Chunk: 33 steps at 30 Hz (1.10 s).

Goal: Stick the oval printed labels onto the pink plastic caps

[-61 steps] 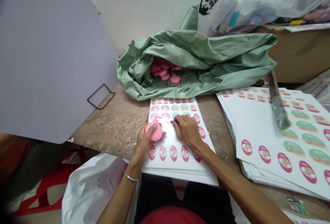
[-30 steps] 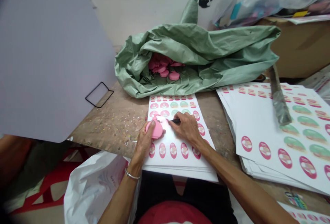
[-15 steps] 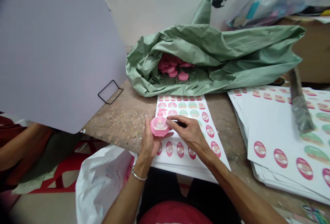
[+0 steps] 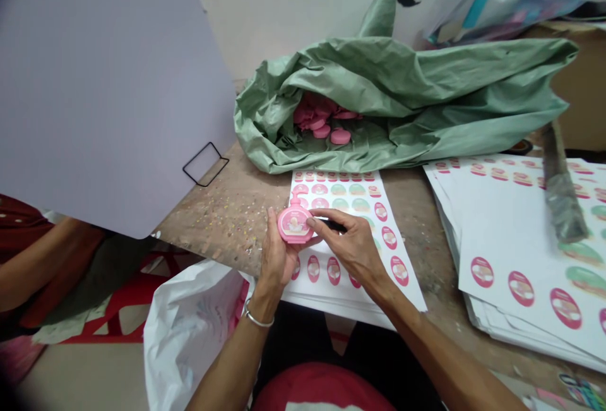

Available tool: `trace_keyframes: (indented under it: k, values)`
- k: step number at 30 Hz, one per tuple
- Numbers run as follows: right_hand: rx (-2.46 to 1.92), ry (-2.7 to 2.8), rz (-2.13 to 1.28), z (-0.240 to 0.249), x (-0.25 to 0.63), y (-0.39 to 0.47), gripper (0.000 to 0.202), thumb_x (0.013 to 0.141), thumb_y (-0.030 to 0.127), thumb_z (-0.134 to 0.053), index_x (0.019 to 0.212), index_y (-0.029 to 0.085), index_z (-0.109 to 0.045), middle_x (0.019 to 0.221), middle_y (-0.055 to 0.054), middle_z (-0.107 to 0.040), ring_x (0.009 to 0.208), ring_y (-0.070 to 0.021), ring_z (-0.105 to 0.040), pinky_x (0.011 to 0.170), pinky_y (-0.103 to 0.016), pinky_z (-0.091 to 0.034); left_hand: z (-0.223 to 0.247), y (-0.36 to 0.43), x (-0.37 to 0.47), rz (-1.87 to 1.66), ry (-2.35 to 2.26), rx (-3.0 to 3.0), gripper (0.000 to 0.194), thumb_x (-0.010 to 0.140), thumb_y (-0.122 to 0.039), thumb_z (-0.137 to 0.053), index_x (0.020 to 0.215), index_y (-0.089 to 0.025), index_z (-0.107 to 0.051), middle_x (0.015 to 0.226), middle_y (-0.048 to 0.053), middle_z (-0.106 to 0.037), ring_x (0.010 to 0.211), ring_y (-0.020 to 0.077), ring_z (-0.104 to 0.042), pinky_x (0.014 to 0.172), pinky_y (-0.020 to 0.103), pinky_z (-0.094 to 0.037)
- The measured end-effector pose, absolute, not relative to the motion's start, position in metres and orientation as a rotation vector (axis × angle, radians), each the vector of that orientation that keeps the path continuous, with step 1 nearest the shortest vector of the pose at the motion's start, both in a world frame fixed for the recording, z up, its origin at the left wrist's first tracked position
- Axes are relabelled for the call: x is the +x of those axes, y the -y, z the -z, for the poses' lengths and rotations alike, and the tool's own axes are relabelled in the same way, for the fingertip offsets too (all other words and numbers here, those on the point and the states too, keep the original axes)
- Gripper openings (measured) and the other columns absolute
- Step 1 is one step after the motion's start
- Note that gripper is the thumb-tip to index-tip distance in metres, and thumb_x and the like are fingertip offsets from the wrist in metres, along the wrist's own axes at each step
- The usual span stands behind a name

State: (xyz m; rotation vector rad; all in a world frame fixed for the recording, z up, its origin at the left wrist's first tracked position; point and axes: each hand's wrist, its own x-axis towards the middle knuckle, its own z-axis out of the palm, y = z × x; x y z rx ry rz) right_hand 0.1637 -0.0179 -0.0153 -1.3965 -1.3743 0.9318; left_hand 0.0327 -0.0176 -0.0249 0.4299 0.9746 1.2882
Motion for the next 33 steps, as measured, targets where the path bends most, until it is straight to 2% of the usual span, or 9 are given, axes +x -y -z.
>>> trace_keyframes:
  k: [18,26,33]
  values:
    - [-1.416,1.359,-0.905,0.0142,0.1624,0.0182,0.032,0.075,0.046,-0.071,0.093,0.021,-0.077,0.082,-0.004,-0.073,0.069,-0.0177,-0.065,0.057,-0.029,-0.054,0.0246,0.0173,0.0318,-1.269,-0.941,0.445,0.060,0.090,-0.063,-0.041,0.107,-0.011,-0.066,0.101,0.014,-0.071,0.101,0.0305,-0.066,0.083,0.050,-0.057]
    - [-1.407,1.368,-0.845,0.0115,0.1608,0.0176,0.030,0.073,0.045,-0.073,0.090,0.020,-0.076,0.082,-0.005,-0.073,0.068,-0.0181,-0.065,0.060,-0.030,-0.055,0.0249,0.0170,0.0327,-1.301,-0.955,0.434,0.058,0.089,-0.064,-0.042,0.100,-0.013,-0.068,0.106,0.013,-0.070,0.110,0.0306,-0.062,0.086,0.047,-0.057]
    - [-1.430,1.407,-0.711,0.0081,0.1585,0.0177,0.028,0.073,0.043,-0.073,0.090,0.021,-0.075,0.088,-0.006,-0.074,0.069,-0.0178,-0.065,0.062,-0.031,-0.054,0.0221,0.0177,0.0314,-1.287,-0.915,0.451,0.060,0.090,-0.064,-0.041,0.105,-0.012,-0.067,0.110,0.014,-0.069,0.112,0.0311,-0.061,0.087,0.047,-0.056]
